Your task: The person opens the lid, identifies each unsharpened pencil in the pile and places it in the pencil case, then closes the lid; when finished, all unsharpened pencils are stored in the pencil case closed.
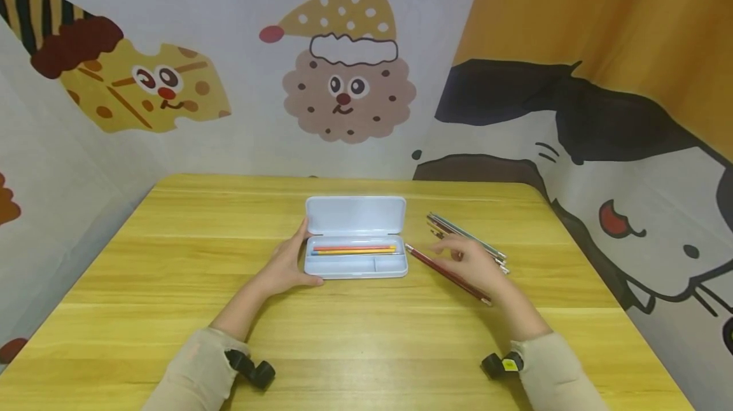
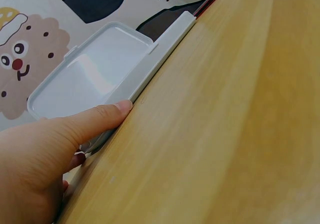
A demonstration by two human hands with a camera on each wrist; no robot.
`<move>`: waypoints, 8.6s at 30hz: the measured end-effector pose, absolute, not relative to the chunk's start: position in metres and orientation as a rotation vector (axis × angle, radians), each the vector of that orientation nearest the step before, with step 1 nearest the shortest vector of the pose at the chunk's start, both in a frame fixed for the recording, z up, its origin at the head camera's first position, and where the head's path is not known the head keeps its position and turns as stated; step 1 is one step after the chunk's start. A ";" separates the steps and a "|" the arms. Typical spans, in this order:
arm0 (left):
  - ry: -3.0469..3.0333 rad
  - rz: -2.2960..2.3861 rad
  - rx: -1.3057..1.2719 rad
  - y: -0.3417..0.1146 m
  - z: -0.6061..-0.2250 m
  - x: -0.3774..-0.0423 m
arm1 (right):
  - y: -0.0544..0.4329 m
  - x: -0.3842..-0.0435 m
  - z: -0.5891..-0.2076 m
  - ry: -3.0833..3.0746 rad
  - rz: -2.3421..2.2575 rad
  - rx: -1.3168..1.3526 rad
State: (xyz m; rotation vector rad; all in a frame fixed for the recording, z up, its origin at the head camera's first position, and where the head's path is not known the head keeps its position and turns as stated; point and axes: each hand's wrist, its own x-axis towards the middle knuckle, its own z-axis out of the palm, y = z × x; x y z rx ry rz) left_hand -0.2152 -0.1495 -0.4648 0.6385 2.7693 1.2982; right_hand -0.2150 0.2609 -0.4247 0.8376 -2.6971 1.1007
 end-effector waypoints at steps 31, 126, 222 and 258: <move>2.769 1.315 0.672 -0.150 -0.467 -0.217 | 0.300 -0.199 -0.446 -2.910 1.101 0.691; 2.801 1.284 0.664 -0.149 -0.466 -0.216 | 0.145 -0.274 -0.433 -2.755 0.872 1.176; 2.785 1.299 0.669 -0.149 -0.465 -0.216 | 0.365 -0.208 -0.444 -2.856 0.950 0.361; 2.812 1.298 0.706 -0.148 -0.466 -0.215 | 0.363 -0.204 -0.442 -2.826 0.865 0.347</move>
